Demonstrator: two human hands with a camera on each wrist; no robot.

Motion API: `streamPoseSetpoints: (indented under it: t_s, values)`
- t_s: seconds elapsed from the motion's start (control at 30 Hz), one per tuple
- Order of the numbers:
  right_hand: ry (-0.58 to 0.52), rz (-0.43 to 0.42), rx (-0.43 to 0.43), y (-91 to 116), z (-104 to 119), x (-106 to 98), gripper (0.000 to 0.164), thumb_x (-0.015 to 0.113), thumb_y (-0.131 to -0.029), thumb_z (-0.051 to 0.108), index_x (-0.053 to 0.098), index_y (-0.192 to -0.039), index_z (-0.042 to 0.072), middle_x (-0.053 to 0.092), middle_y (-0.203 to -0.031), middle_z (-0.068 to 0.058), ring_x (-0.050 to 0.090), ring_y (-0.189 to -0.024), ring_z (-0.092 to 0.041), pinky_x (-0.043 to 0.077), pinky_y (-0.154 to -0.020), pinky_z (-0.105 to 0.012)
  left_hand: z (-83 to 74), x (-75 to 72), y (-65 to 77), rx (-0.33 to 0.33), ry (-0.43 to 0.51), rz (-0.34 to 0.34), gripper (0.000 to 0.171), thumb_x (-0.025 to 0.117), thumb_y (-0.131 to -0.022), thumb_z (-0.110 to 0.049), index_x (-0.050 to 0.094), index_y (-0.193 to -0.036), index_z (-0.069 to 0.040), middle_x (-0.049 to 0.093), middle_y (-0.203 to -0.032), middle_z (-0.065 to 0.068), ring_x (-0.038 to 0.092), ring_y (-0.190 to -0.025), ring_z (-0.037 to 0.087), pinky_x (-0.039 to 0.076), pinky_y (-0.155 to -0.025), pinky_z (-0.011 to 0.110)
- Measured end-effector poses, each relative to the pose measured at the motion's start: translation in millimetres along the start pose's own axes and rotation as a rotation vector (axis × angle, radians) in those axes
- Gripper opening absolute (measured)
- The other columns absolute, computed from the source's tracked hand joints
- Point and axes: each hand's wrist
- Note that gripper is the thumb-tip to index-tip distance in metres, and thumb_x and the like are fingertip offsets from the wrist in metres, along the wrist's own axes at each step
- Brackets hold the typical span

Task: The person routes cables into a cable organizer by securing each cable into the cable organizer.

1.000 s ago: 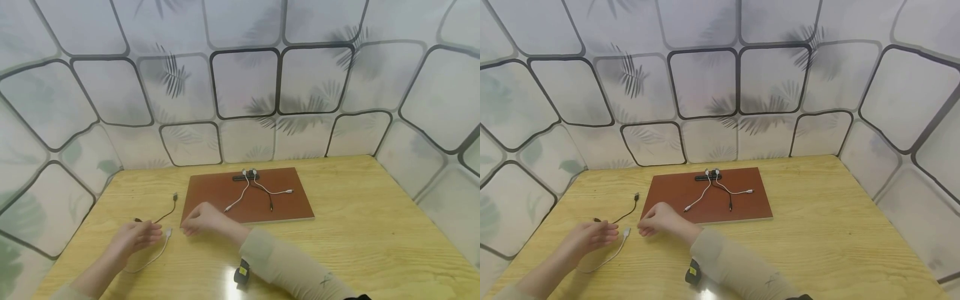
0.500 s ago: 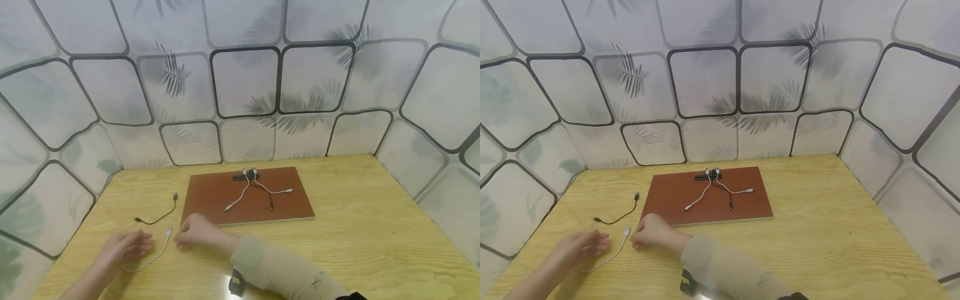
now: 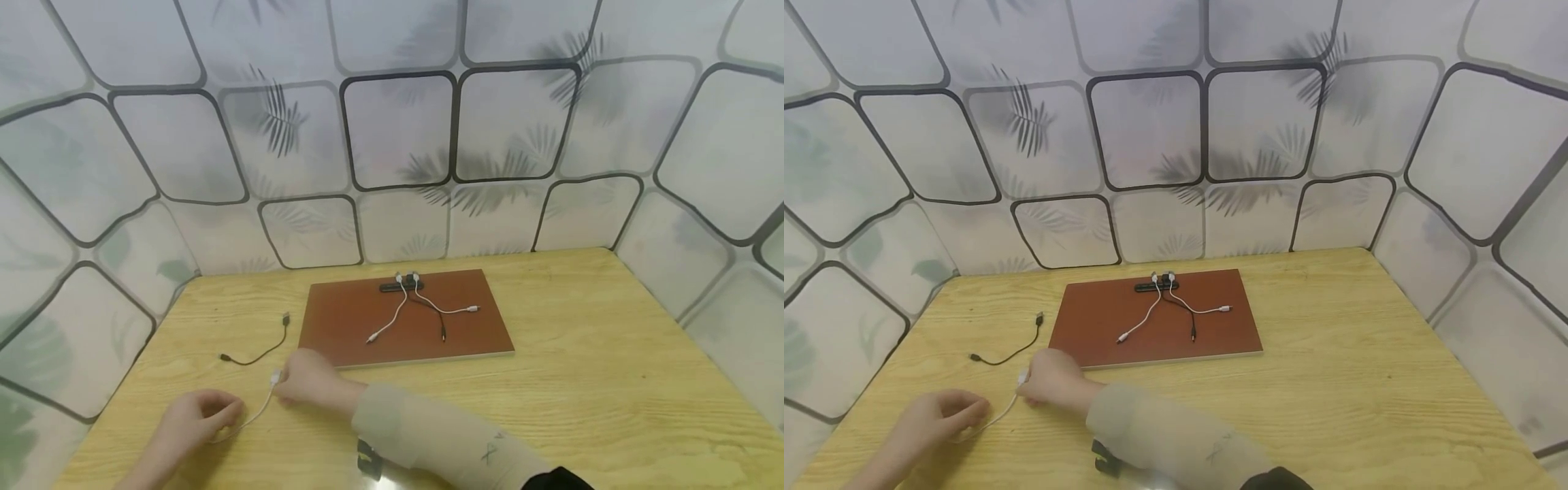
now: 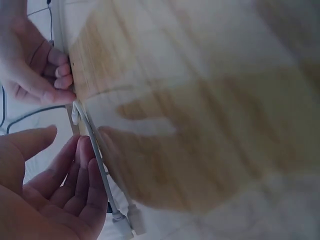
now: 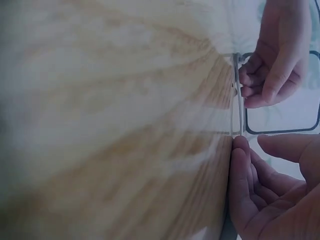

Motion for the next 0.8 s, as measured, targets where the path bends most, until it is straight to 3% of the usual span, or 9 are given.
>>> streamPoseSetpoints:
  t_s: [0.17, 0.33, 0.57, 0.8]
  values:
    - [0.147, -0.037, -0.001, -12.5, 1.9, 9.8, 0.055, 0.083, -0.089, 0.033, 0.048, -0.050, 0.019, 0.042, -0.044, 0.011, 0.043, -0.045, -0.007, 0.039, -0.047, -0.018, -5.8, 5.7, 2.4, 0.088, -0.061, -0.016, 0.015, 0.086, -0.090, -0.027, 0.080, -0.095, -0.014, 0.079, -0.088, -0.004, 0.066, -0.076, 0.002, 0.054, -0.070, 0.022]
    - [0.242, -0.046, 0.009, -19.5, 3.7, 14.8, 0.051, 0.085, -0.086, 0.039, 0.048, -0.055, 0.020, 0.047, -0.051, 0.010, 0.046, -0.049, -0.009, 0.041, -0.047, -0.022, -11.8, 9.1, 4.5, 0.131, -0.076, -0.004, 0.015, 0.090, -0.084, -0.022, 0.076, -0.085, -0.016, 0.073, -0.080, -0.007, 0.059, -0.071, -0.001, 0.052, -0.068, 0.021]
    - [0.247, -0.035, 0.019, -6.2, 15.2, 6.8, 0.058, 0.086, -0.087, 0.039, 0.046, -0.050, 0.019, 0.042, -0.045, 0.011, 0.042, -0.045, -0.007, 0.039, -0.046, -0.020, -19.0, 13.0, 3.3, 0.138, -0.095, 0.010, 0.014, 0.086, -0.081, -0.009, 0.074, -0.078, -0.015, 0.070, -0.074, -0.007, 0.057, -0.068, 0.003, 0.051, -0.064, 0.021]
    - [0.182, 0.003, 0.061, -8.7, 13.8, 9.6, 0.057, 0.085, -0.088, 0.038, 0.049, -0.048, 0.018, 0.046, -0.043, 0.009, 0.045, -0.044, -0.008, 0.041, -0.047, -0.020, -21.2, 16.1, 1.3, 0.119, -0.084, 0.020, 0.012, 0.086, -0.081, -0.010, 0.075, -0.082, -0.015, 0.071, -0.075, -0.006, 0.060, -0.070, 0.006, 0.052, -0.064, 0.021]
Point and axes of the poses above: each hand's wrist, its own y-axis away from the middle knuckle, its own x-axis out of the palm, z = x × y
